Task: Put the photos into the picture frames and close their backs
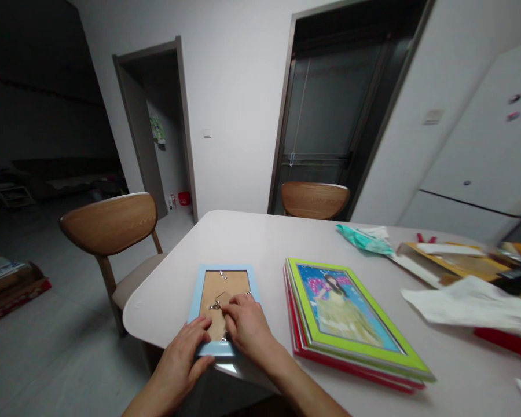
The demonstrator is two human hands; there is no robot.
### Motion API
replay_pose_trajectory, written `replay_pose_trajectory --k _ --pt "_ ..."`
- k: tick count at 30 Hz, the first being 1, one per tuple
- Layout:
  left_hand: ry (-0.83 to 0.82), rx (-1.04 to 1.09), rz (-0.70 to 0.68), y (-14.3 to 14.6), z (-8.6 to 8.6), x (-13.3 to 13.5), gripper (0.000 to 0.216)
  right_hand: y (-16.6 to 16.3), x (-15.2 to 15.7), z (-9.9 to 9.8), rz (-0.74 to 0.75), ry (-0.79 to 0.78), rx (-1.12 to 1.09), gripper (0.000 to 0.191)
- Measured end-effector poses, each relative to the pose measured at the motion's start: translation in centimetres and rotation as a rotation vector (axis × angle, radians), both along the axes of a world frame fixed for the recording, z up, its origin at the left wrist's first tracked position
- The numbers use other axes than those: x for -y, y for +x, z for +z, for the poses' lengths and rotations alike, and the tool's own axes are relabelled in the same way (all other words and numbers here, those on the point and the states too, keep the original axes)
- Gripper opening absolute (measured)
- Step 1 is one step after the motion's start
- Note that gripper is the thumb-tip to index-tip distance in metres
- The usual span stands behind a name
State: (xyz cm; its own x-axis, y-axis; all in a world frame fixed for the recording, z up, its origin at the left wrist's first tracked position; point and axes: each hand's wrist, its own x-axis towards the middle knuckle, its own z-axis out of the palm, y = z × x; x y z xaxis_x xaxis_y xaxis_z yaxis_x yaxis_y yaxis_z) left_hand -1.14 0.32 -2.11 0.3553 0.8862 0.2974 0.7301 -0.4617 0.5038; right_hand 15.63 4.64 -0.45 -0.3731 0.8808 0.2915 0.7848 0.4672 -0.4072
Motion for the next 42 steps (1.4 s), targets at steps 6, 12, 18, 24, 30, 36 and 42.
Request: replay_pose_trajectory --k 6,12,18,24,30,36,42 --pt "0.014 0.013 0.008 -0.1 -0.3 0.1 0.031 -2.4 -2.0 0.2 -0.052 0.058 0.130 0.025" --pt "0.030 0.002 0.022 0.0 -0.3 0.1 0.028 -3.2 -3.3 0.2 -0.144 0.053 0.171 0.029" --pt "0.019 -0.013 0.014 0.0 -0.4 0.1 0.034 -4.4 -3.3 0.7 -0.123 0.030 0.157 0.024" --pt "0.042 0.016 0.011 -0.1 -0.9 0.0 0.046 -4.7 -2.5 1.6 -0.039 0.008 0.159 0.025" --pt "0.021 0.030 0.015 0.1 0.0 0.1 0.031 -4.4 -3.0 0.6 0.101 0.000 0.110 0.021" --pt "-0.009 -0.005 0.029 0.1 0.2 0.1 0.038 -4.1 -3.7 0.0 0.096 -0.017 0.071 0.022" --pt "-0.049 -0.029 0.021 0.0 0.7 0.7 0.025 -2.9 -6.7 -0.3 -0.176 -0.041 0.033 0.026"
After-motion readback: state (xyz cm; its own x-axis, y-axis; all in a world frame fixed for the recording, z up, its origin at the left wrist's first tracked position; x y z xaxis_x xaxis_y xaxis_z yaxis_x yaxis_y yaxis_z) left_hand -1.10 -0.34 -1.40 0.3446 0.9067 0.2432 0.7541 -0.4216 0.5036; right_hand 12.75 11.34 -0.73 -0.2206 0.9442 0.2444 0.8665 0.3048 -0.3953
